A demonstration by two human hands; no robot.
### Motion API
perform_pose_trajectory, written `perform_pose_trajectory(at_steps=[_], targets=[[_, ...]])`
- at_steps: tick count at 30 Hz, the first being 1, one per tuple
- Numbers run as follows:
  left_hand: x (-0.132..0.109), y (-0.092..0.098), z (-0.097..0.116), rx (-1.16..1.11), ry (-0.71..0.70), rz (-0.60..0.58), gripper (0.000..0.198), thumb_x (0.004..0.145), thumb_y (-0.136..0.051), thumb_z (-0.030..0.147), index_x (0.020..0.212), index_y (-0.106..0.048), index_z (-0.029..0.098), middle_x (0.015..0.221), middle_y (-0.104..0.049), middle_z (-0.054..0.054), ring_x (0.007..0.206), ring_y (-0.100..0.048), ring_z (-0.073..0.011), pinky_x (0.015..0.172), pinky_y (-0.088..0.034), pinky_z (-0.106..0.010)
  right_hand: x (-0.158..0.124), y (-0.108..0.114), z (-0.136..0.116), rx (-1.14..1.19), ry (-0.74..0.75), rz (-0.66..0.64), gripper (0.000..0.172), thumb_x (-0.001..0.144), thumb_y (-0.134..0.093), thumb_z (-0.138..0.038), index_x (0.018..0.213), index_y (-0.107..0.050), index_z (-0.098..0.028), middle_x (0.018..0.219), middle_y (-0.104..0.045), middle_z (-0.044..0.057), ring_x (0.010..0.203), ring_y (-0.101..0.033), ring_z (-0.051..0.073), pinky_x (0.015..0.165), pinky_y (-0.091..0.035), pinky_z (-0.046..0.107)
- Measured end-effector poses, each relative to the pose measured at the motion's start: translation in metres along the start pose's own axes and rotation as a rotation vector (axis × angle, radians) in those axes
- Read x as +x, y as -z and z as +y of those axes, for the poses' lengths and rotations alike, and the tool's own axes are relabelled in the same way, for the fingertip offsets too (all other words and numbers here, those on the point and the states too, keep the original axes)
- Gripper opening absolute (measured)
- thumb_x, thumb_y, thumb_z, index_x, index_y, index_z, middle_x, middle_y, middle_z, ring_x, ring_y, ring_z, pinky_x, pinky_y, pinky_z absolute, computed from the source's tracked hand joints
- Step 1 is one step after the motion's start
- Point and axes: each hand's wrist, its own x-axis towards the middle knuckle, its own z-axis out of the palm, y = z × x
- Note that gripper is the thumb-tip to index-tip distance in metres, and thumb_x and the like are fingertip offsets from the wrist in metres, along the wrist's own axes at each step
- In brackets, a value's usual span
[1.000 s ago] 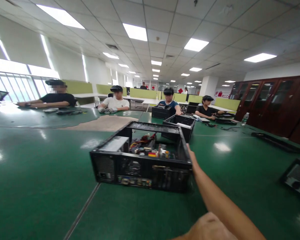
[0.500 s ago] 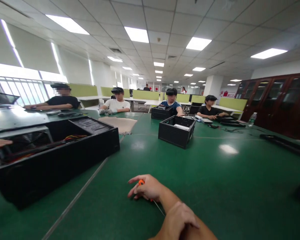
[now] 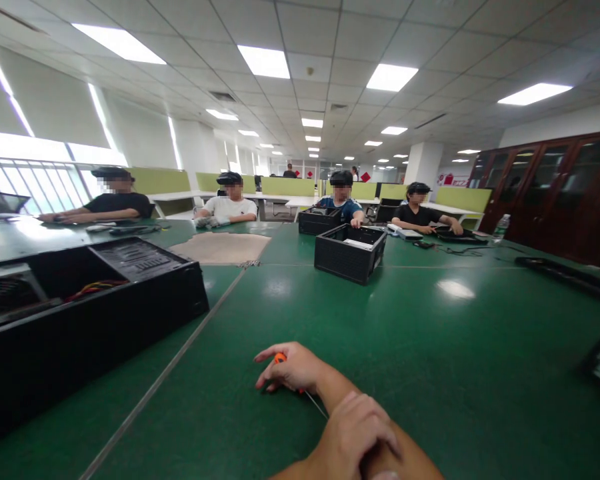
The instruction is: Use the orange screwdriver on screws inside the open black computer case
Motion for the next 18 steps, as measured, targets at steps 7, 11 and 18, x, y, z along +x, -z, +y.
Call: perform_pose_trajectory(at_steps=[7,11,18], targets=[[0.0012,0.0021,0.0013,-0.014,-0.014,-0.018,0.045,0.096,-0.047,0.063,0.096,-0.058,0.02,0.088,-0.063,-0.006,0.087,-0.059,-0.0191,0.082,-0.04,-0.032,0.0007,-0.001,-0.0001,0.002,-0.005,0.014,0.054,0.064,-0.071,-0.016,0.117,-0.063,-0.012,0.075,-0.073,0.001,0.059,-0.063,0.01,0.06,-0.048,0.019],[0.0006,-0.0015,-0.0005,-0.01,-0.021,-0.016,0.045,0.098,-0.042,0.063,0.095,-0.058,0.02,0.087,-0.063,-0.006,0.086,-0.059,-0.0182,0.079,-0.039,-0.031,-0.0012,-0.0016,-0.0019,-0.006,-0.007,0.017,0.055,0.064,-0.068,-0.015,0.118,-0.062,-0.012,0.074,-0.072,0.001,0.058,-0.062,0.01,0.059,-0.048,0.019],[0.0017,-0.001,-0.0015,0.015,-0.014,-0.043,0.044,0.099,-0.041,0.062,0.095,-0.058,0.021,0.089,-0.062,-0.005,0.086,-0.059,-0.0179,0.081,-0.039,-0.032,-0.0057,-0.0029,-0.0072,-0.022,0.009,0.007,0.048,0.07,-0.056,-0.013,0.118,-0.059,-0.012,0.074,-0.072,-0.001,0.041,-0.05,0.005,0.055,-0.046,0.019]])
